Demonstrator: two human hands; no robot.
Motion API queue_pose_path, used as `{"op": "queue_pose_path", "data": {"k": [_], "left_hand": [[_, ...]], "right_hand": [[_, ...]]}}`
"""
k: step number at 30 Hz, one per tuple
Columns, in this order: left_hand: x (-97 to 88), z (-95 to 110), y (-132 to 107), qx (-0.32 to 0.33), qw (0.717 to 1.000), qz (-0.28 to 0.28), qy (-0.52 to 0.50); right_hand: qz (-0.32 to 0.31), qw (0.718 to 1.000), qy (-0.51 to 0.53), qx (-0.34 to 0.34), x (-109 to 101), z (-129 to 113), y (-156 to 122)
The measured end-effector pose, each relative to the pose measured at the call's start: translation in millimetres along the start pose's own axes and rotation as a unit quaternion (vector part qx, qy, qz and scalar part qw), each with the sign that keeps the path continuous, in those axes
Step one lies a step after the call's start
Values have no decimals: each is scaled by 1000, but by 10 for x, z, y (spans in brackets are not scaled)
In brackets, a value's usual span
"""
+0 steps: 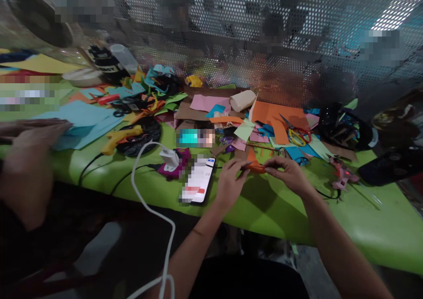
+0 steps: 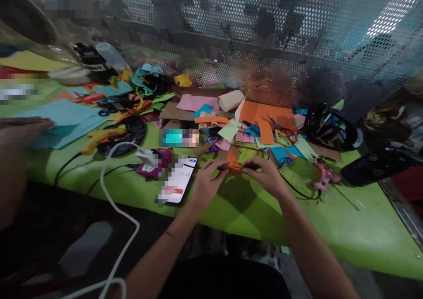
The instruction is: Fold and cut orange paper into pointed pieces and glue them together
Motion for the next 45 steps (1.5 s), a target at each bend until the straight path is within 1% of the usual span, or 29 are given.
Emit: {"op": "queue_pose_path", "data": {"k": [4,8,11,13,16,18,22,28,33,36,39,42,44,45], "left_hand": [[-8,-2,12,-2,999,15,-30],[-26,12,22,12,1000,21,-11],[-28,47,38,37,999,1,12],[-17,66,44,46,999,-17,7],[2,67,36,25,999,-36,3],[4,61,27,12,999,-38,17],[-2,61,25,12,998,-41,49],[-4,65,29,29,996,-43,66],[-3,49,15,36,997,-43,58],[1,41,15,26,997,-45,49],[-3,57,25,25,998,-40,32],[-29,89,30,47,998,-25,17],[-67,84,22,41,999,8,18],[-87,68,13,25,999,29,15]], "right_hand": [[-1,1000,16,2,20,-3,-20],[9,1000,22,2,31,14,-26],[11,999,31,-1,41,13,-27],[11,999,41,-4,52,9,-29],[21,998,53,-8,67,5,-36],[39,998,47,-14,69,5,-43],[65,997,-3,-40,67,4,-54],[75,993,-51,-79,57,6,-46],[69,993,-57,-78,47,25,-23],[61,995,-38,-64,49,42,-14],[57,997,-28,-53,58,37,-23],[63,994,-53,-78,66,-10,-73],[82,987,-84,-109,63,-47,-132],[95,982,-100,-125,58,-62,-168]]}}
Point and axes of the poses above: each hand's wrist, its own y-axis towards the middle knuckle, its own x-axis out of the palm, z = x × y, the point moved 3 cm from there along y, towards the middle knuckle, and after that the axes turned 12 degrees about x, right-handed, at the moved point
